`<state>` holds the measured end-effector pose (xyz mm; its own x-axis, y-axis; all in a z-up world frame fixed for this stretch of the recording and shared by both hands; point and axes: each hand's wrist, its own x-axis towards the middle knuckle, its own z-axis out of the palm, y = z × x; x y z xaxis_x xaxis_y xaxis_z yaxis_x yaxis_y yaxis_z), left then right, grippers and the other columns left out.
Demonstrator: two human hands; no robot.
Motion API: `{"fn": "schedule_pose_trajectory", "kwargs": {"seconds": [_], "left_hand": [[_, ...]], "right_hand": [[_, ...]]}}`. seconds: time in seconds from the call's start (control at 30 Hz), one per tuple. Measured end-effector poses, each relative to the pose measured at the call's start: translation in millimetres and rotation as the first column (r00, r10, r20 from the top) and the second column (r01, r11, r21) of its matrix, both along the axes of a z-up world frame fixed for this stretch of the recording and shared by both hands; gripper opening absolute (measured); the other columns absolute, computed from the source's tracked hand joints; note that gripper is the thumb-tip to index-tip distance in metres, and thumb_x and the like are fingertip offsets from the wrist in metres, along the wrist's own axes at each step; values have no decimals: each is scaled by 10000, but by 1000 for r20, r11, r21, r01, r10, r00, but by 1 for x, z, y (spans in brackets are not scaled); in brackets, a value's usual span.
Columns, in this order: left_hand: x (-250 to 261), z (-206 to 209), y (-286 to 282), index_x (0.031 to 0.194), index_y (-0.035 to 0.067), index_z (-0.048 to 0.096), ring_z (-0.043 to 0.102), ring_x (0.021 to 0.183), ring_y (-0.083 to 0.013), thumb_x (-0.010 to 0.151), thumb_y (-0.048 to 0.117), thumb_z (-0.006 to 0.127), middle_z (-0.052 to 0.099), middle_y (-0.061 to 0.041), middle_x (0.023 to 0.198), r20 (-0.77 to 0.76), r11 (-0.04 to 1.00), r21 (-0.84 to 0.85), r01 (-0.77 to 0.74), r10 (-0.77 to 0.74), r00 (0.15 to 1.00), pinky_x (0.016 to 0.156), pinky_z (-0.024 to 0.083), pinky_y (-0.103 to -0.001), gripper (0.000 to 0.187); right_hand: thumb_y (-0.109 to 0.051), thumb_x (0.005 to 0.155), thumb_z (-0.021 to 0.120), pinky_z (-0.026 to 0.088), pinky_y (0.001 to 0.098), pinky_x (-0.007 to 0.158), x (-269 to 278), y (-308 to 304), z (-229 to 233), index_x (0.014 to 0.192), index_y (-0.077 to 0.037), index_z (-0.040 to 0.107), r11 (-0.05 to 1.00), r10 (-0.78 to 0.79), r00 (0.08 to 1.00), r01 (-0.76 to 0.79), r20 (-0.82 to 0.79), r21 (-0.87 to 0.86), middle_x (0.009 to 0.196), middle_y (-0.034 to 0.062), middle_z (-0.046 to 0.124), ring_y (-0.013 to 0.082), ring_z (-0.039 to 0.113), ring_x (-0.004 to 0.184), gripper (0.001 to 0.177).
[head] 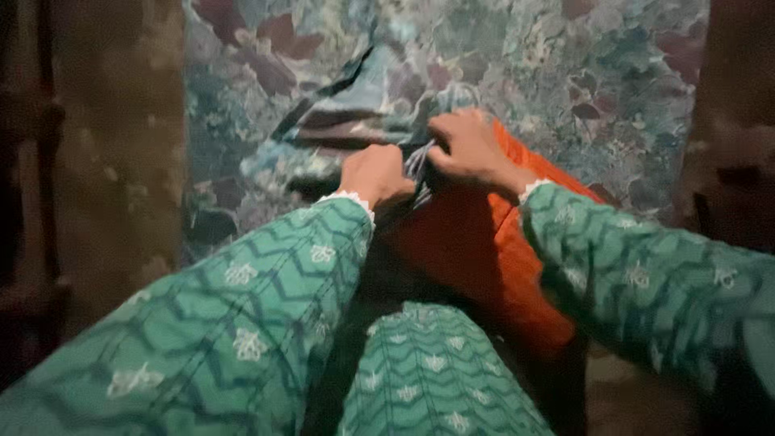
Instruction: The person removes a patterned pillowcase from an orange pillow and places it on a nearby chair. They then take a blue floral pillowcase and put it onto the orange pillow, smoothing the fabric and adjusting the corners to fit.
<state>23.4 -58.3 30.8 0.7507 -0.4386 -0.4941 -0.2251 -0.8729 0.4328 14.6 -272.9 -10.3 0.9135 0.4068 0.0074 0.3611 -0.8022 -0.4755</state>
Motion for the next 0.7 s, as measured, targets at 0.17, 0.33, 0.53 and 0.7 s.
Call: {"fn": "schedule_pose_trajectory", "kwargs": {"seconds": [0.17, 0.33, 0.53, 0.7], "left_hand": [[9, 1, 2, 1090, -17, 643, 654, 940, -484, 740, 416, 817, 683, -269, 1021, 291, 926, -331, -180, 282, 914, 749, 506, -591, 583], [25, -43, -3, 1110, 38, 654, 668, 944, -438, 696, 255, 784, 694, -222, 1021, 368, 943, -319, -95, 215, 905, 775, 534, -536, 485], [39, -51, -12, 1201, 195, 733, 691, 1041, -387, 740, 293, 739, 734, -178, 1107, -89, 979, -178, -101, 86, 992, 917, 530, -492, 472], [29, -51, 9, 1186, 183, 760, 695, 1051, -374, 740, 348, 667, 748, -171, 1120, -227, 966, -210, -152, 103, 968, 951, 527, -472, 484]], "right_hand": [[-292, 878, 591, 531, 459, 877, 20, 8, -14, 1115, -47, 654, 930, -83, 960, 171, -267, 327, 1042, 162, 701, 336, 680, 957, 347], [-281, 899, 529, 601, 400, 788, 70, -1, -31, 1099, -70, 618, 687, -381, 789, 590, -482, 424, 1053, 119, 725, 286, 782, 914, 304], [-525, 1030, 647, 541, 442, 953, 142, -30, -116, 1136, -17, 755, 828, -561, 739, 498, -373, -259, 1118, 225, 751, 361, 718, 1017, 530], [-561, 1034, 472, 348, 613, 839, 147, -47, -184, 1250, -64, 711, 946, -136, 851, 263, -507, 189, 1241, 281, 604, 473, 606, 1095, 593]]}}
